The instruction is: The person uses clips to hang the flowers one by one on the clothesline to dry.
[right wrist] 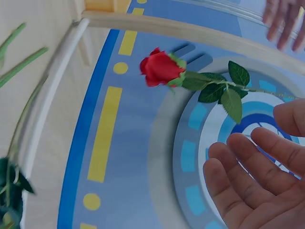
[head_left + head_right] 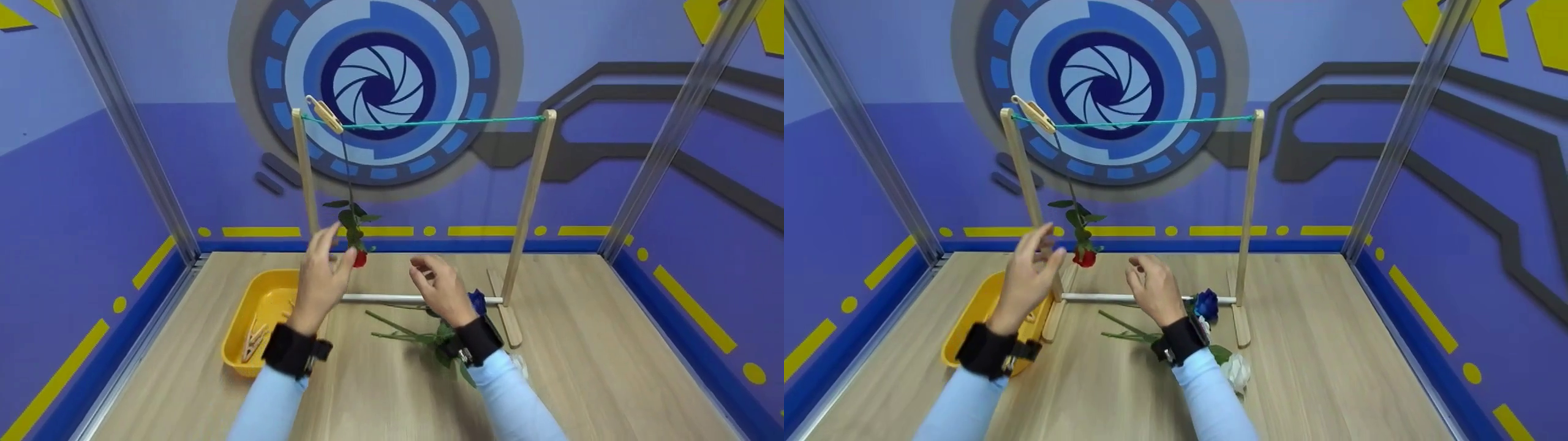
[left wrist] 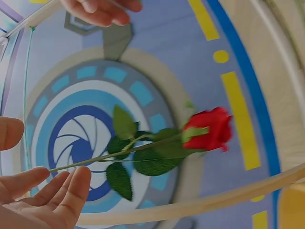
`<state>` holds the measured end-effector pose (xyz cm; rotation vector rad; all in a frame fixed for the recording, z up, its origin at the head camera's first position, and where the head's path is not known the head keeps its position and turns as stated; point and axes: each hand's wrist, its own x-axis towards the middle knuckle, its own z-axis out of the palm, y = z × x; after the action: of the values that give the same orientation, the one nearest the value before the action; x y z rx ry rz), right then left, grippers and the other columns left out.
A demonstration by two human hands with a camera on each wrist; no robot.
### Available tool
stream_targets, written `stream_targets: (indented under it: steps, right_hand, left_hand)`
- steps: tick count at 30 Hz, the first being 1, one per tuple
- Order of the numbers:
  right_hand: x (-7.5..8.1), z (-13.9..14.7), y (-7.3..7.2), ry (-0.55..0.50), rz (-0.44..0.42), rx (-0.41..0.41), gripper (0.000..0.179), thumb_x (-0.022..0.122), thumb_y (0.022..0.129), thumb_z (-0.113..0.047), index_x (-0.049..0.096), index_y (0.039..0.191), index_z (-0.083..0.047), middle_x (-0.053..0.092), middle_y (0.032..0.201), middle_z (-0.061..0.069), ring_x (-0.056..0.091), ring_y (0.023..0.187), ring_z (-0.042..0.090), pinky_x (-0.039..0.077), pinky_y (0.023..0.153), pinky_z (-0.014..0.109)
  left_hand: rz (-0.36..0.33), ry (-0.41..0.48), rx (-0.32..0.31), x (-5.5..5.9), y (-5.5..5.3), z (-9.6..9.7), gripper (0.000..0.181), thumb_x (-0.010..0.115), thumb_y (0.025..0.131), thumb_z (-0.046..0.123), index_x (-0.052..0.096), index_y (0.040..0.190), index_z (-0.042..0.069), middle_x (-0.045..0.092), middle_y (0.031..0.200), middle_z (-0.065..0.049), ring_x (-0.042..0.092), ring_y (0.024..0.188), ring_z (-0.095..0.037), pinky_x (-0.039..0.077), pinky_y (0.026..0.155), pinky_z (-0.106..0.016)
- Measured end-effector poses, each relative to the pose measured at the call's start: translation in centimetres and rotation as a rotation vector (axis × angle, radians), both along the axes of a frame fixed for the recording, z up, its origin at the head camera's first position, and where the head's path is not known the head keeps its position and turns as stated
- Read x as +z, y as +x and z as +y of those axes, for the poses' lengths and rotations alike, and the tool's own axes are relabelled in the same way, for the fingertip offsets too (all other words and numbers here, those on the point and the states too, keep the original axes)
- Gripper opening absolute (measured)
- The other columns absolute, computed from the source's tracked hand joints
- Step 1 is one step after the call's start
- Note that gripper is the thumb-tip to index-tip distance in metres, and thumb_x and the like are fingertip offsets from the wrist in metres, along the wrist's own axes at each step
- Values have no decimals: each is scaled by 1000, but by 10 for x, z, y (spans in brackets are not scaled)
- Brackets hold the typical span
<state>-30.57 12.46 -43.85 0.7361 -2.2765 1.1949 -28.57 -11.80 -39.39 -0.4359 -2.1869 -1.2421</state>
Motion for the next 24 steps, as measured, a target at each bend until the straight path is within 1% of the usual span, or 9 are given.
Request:
stream_targets:
  steps: [3, 6, 8, 10, 13, 15, 20, 22, 24]
  right_hand:
    - [-8, 8, 10, 7, -11, -22, 22, 63, 103, -10, 69, 121, 1, 69, 110, 20, 69, 98, 30, 59, 82, 41]
    - [-18, 16, 17, 12, 2, -54, 23, 64, 102, -10, 70, 121, 1, 70, 109, 20, 70, 96, 30, 60, 80, 43]
    - [-25, 20, 21, 21, 23, -76, 22, 65, 101, -9, 71, 119, 2, 71, 106, 19, 71, 92, 29, 61, 76, 43]
    - [-32, 22, 25, 27, 41, -87, 21, 67, 99, -7, 72, 118, 2, 72, 104, 18, 73, 89, 28, 61, 73, 42]
    - [-45, 24, 31, 30, 60, -103, 21, 70, 97, -5, 72, 117, 3, 72, 101, 15, 73, 85, 24, 61, 70, 38]
    - [-53, 24, 37, 33, 72, -117, 23, 71, 95, -3, 72, 117, 3, 72, 102, 15, 73, 87, 24, 61, 71, 38]
    - [-73, 23, 51, 58, 137, -166, 25, 74, 92, -2, 72, 118, 1, 73, 111, 15, 71, 99, 29, 58, 81, 47]
    - [-80, 22, 56, 75, 144, -188, 26, 74, 93, -3, 72, 118, 0, 73, 114, 15, 70, 104, 31, 57, 85, 48]
    - [-86, 22, 61, 87, 119, -204, 26, 74, 93, -3, 71, 119, 2, 72, 116, 16, 70, 107, 32, 57, 87, 50]
  left_hand:
    - [2, -56, 57, -29, 13, 1, 54, 67, 101, 15, 50, 148, -4, 52, 144, -25, 60, 121, -39, 52, 101, -53]
    - [-1, -120, 101, -54, 23, 5, 55, 68, 101, 16, 50, 148, -4, 53, 144, -24, 56, 130, -40, 46, 109, -54]
    - [-17, -147, 120, -69, 30, 9, 54, 68, 101, 17, 51, 147, -5, 53, 145, -25, 54, 132, -41, 44, 110, -55]
    - [-34, -174, 134, -80, 36, 13, 53, 68, 101, 19, 52, 146, -5, 53, 146, -25, 53, 134, -41, 43, 111, -55]
    - [-51, -207, 142, -94, 46, 19, 53, 68, 101, 19, 53, 145, -5, 53, 146, -26, 53, 135, -41, 42, 112, -56]
    - [-70, -218, 140, -102, 51, 23, 53, 68, 101, 18, 53, 146, -4, 53, 147, -26, 52, 135, -41, 42, 112, -56]
    - [-98, -236, 126, -117, 61, 33, 52, 68, 101, 18, 53, 146, -4, 52, 148, -26, 51, 136, -42, 42, 111, -57]
    - [-79, -252, 125, -122, 63, 36, 51, 69, 100, 18, 55, 144, -5, 54, 145, -26, 53, 134, -41, 44, 110, -56]
    - [-53, -264, 124, -125, 63, 38, 49, 70, 100, 19, 58, 141, -6, 58, 141, -25, 57, 130, -39, 46, 107, -54]
